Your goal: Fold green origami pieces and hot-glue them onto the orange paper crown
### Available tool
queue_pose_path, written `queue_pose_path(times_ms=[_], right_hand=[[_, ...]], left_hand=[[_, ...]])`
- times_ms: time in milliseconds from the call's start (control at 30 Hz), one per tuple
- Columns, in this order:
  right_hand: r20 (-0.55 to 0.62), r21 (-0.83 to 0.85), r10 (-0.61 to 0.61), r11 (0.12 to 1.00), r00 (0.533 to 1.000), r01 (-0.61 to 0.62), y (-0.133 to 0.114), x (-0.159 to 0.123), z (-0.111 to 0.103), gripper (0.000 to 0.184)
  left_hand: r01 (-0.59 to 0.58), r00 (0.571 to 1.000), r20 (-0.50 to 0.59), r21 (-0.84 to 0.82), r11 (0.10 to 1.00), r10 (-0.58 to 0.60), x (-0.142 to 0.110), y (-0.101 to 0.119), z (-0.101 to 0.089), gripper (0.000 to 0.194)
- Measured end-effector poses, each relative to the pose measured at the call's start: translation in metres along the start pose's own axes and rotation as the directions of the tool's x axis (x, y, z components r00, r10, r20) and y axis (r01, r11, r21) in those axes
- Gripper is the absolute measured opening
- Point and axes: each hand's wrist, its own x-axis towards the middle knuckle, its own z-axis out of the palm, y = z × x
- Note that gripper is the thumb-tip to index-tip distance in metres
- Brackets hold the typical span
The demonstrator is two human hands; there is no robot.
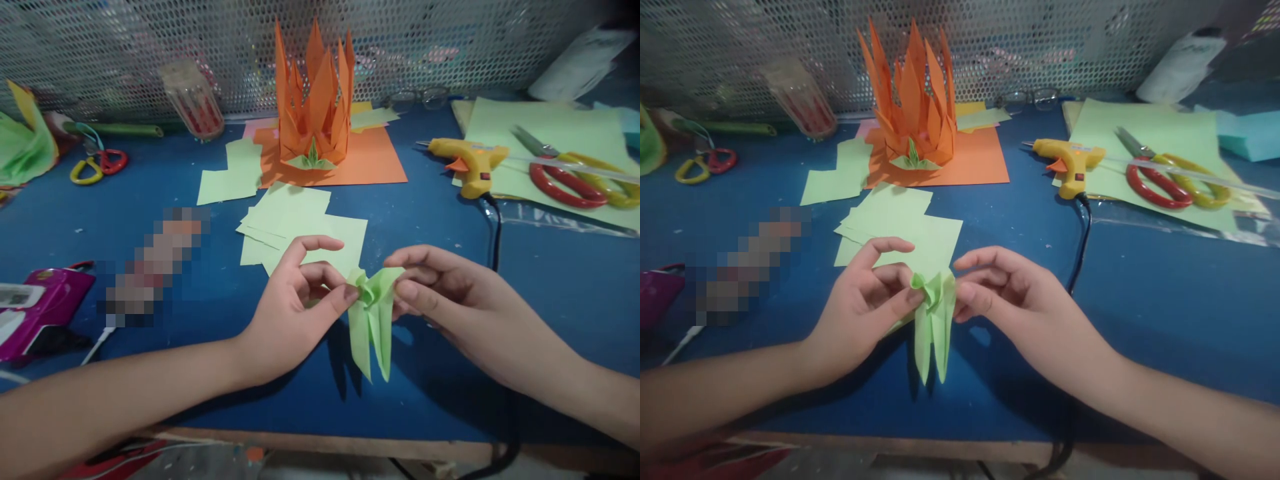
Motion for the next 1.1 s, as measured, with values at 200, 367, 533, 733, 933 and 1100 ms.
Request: queue_pose_path(times_ms=[200, 367, 533, 733, 933, 1100], right_hand=[[0.157, 0.2, 0.065, 0.975, 0.985, -0.096, 0.005, 0.001, -0.003, 0.014], [0.145, 0.217, 0.106, 0.967, 0.984, -0.136, 0.004, 0.002, -0.003, 0.016], [0.13, 0.186, 0.095, 0.975, 0.987, -0.118, 0.007, 0.001, -0.005, 0.019], [0.165, 0.087, 0.051, 0.994, 0.985, -0.066, 0.014, 0.0, -0.009, 0.019], [0.2, 0.068, 0.087, 0.992, 0.976, -0.103, 0.011, 0.001, -0.007, 0.019], [0.172, 0.078, 0.11, 0.989, 0.979, -0.125, 0.003, 0.0, -0.002, 0.009]], left_hand=[[0.027, 1.0, 0.001, -0.022, 0.999, -0.027, 0.001, 0.0, 0.001, 0.033], [0.073, 0.997, 0.025, 0.01, 0.997, -0.073, 0.002, 0.001, -0.002, 0.04], [0.107, 0.994, 0.032, 0.05, 0.993, -0.109, 0.002, 0.001, -0.004, 0.048], [0.097, 0.992, 0.077, 0.015, 0.995, -0.098, 0.003, 0.0, -0.005, 0.043], [0.101, 0.991, 0.089, 0.025, 0.995, -0.103, 0.004, 0.001, -0.005, 0.042], [0.076, 0.98, 0.183, 0.045, 0.996, -0.083, 0.003, 0.003, -0.006, 0.041]])
